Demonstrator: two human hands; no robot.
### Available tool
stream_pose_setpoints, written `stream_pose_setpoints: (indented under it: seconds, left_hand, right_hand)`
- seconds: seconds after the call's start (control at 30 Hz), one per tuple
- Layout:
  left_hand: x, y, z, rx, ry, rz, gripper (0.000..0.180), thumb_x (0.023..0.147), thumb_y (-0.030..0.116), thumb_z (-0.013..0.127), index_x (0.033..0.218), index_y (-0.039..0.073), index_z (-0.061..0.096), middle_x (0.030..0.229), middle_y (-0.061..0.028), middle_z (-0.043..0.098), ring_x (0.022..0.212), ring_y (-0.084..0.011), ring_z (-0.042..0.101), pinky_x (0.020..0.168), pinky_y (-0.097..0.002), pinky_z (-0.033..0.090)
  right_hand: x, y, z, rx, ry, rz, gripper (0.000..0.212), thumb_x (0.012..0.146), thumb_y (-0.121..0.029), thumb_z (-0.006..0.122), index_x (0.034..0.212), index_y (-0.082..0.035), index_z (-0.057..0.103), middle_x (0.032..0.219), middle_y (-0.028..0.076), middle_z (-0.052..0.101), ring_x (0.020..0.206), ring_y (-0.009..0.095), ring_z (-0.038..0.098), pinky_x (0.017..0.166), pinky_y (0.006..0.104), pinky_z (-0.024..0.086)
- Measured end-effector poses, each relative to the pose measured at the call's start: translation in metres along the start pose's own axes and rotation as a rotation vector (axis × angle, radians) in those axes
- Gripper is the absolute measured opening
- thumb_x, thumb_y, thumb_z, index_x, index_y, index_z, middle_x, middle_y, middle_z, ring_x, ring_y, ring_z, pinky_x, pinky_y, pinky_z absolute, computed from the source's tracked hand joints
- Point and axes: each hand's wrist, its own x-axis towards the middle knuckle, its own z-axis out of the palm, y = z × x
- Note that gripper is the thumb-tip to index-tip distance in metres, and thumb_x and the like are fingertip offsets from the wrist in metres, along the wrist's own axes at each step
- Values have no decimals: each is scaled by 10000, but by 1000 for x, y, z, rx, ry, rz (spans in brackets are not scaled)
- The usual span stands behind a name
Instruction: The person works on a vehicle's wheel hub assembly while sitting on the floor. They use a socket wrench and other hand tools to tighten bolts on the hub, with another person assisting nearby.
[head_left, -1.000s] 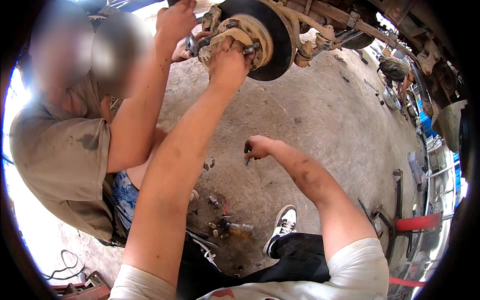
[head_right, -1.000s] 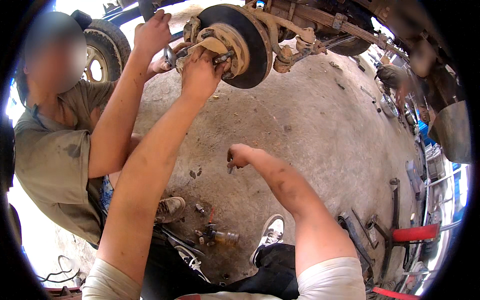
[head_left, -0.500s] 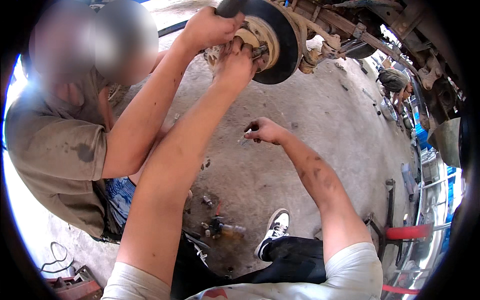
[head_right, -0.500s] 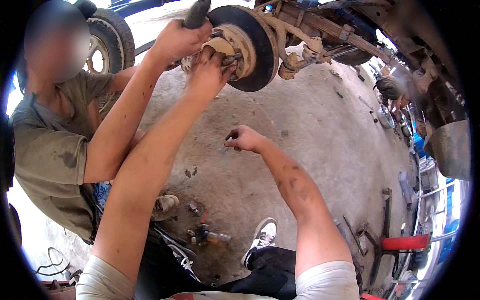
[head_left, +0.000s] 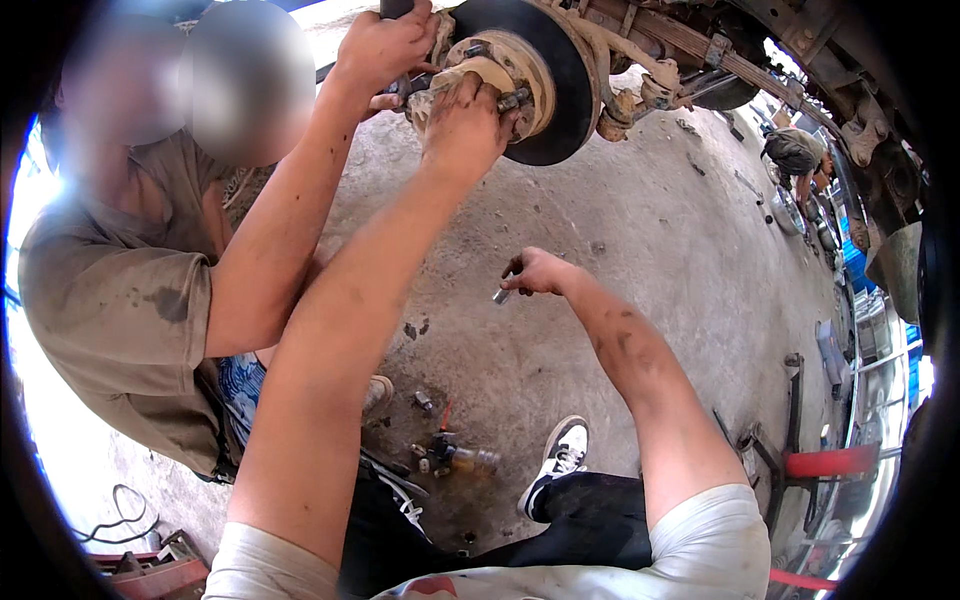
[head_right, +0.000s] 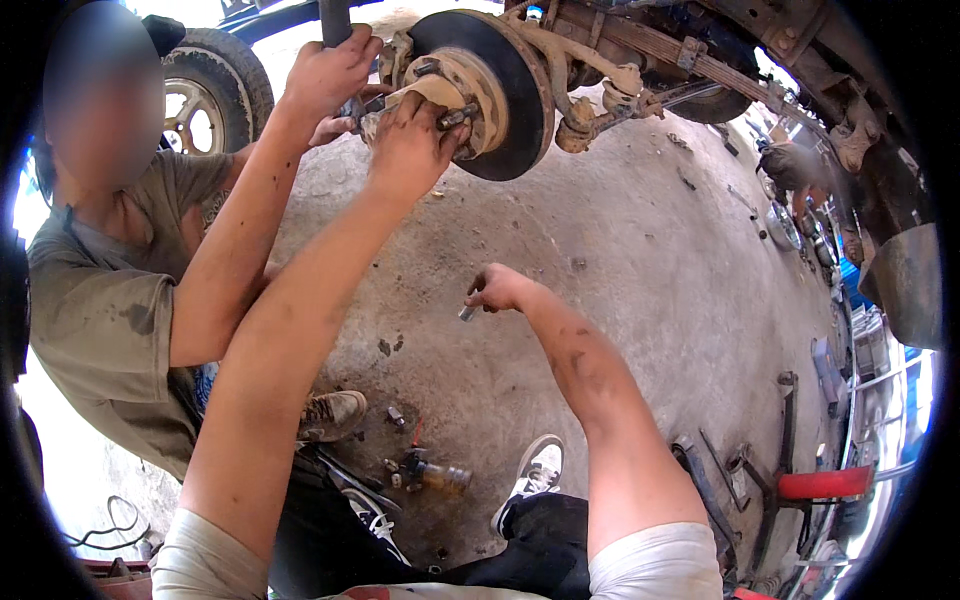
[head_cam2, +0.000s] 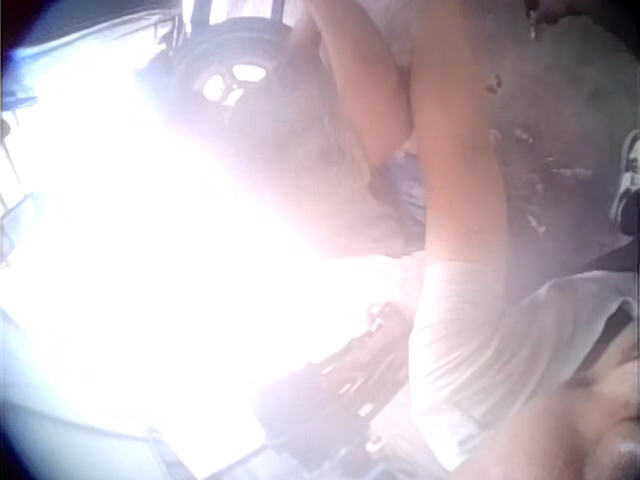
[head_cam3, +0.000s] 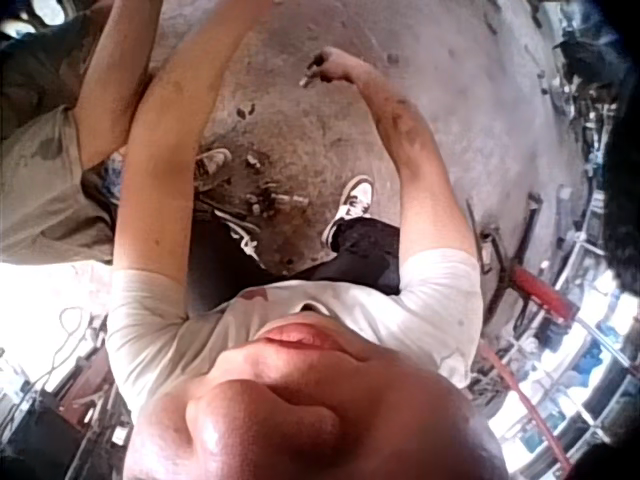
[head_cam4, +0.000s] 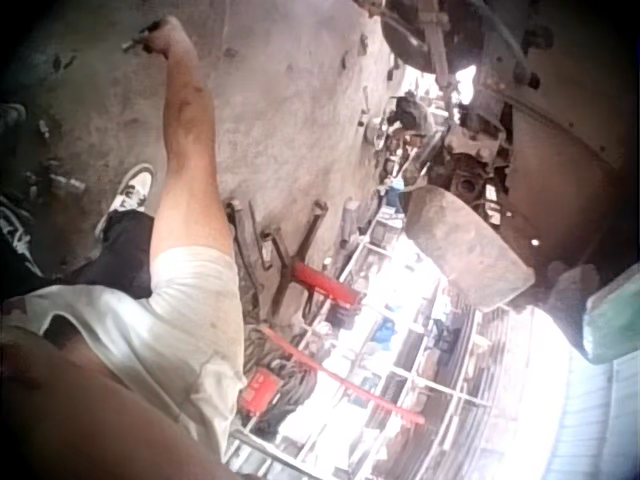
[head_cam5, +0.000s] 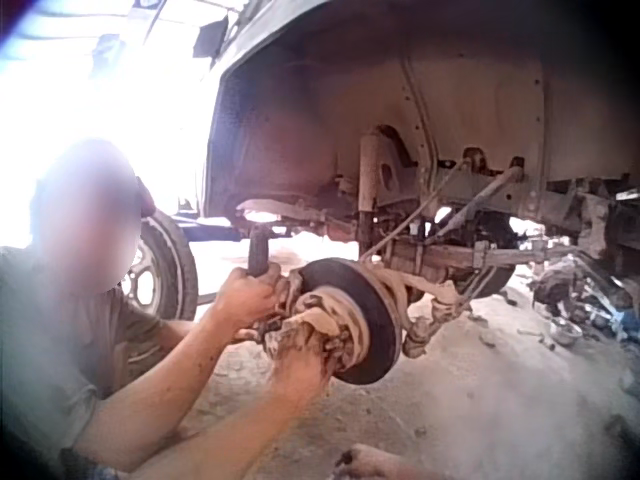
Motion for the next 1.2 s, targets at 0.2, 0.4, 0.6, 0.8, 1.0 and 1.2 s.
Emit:
stream_pose_setpoints:
  seconds: [0.2,0.4,0.6,0.8,1.0,1.2]
  left_hand:
    - [1,5,-6,48,-20,-21,460,841,289,677,1231,66,581,1270,-115,563,1157,-312,552,976,-462,409]
    - [-1,-3,1,11,-32,-53,400,845,315,671,1175,97,607,1242,-126,556,1154,-312,548,987,-455,401]
    - [-20,13,-13,-306,358,-71,462,796,150,715,1225,52,572,1195,-182,539,1097,-352,541,889,-407,465]
    - [-115,48,-23,-582,487,-616,296,836,80,662,1113,5,591,872,-105,500,789,-221,485,739,-354,434]
    - [-149,47,16,-896,410,-1030,211,833,89,647,1016,-2,594,810,-102,539,715,-214,517,691,-373,453]
    - [-148,51,23,-973,244,-1235,252,853,191,660,995,-13,617,816,-140,638,756,-280,618,735,-396,487]
  right_hand:
    - [7,13,6,-29,-40,-3,373,831,-258,751,1081,12,689,678,70,649,595,149,603,554,313,477]
    - [-1,-6,2,-12,-15,-29,379,823,-241,755,1097,11,685,687,68,644,599,138,590,533,313,461]
    - [-15,-28,-14,224,209,-115,295,802,-158,754,1011,36,678,747,69,647,618,116,544,565,291,454]
    - [-57,-63,-61,1035,289,-423,281,890,-159,686,1116,-4,620,914,40,638,713,95,523,659,240,445]
    - [-108,-145,-93,1051,674,-742,367,939,-182,652,1242,4,560,903,13,601,738,96,499,662,229,428]
    - [-116,-199,-99,120,1038,-819,383,857,-101,747,1171,34,575,948,79,672,794,110,608,692,244,492]
